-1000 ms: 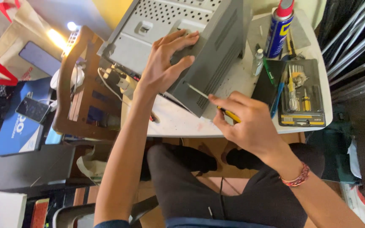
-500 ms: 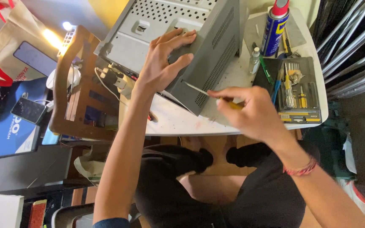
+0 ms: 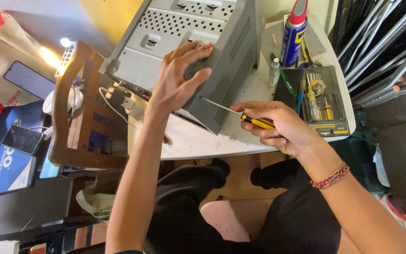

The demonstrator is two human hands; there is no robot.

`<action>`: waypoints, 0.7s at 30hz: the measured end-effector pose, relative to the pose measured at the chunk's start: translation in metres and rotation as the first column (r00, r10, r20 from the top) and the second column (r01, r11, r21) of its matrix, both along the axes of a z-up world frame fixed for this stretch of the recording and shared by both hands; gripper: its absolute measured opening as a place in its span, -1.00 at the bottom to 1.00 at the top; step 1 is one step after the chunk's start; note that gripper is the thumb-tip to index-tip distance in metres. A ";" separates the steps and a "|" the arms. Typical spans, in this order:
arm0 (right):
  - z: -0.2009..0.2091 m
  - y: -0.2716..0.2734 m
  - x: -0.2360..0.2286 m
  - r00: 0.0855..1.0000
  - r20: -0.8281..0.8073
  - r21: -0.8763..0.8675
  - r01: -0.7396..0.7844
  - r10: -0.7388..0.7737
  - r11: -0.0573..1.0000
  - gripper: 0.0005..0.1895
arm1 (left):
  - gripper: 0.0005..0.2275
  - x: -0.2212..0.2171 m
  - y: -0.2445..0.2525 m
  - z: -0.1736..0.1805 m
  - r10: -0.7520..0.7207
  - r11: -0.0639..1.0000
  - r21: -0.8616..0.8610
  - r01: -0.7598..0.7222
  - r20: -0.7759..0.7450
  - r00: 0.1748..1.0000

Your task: The person cleans the exterior of a computer tower using compressed air and a cloth, then uses a screwdriver to tighten screws on the side panel. The person rotates the tower to access different areas during the cleaning process.

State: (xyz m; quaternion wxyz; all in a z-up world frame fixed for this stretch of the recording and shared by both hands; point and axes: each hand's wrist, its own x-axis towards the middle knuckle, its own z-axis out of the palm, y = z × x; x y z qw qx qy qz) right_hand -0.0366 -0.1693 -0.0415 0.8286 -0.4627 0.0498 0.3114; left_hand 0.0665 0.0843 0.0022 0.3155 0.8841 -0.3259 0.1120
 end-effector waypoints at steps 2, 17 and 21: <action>0.001 0.000 -0.001 1.000 0.003 -0.027 0.003 -0.003 1.000 -0.62 | -0.47 -0.004 -0.001 0.001 0.004 1.000 0.001 -0.004 0.000 1.000; -0.007 0.000 0.001 1.000 -0.027 0.028 -0.007 0.007 1.000 -0.63 | -0.41 -0.005 -0.002 0.001 0.015 0.999 0.033 -0.016 0.026 1.000; 0.002 0.002 -0.003 1.000 -0.011 0.024 -0.008 0.008 1.000 -0.64 | -0.37 -0.003 -0.002 0.002 0.021 0.999 0.032 -0.022 0.005 1.000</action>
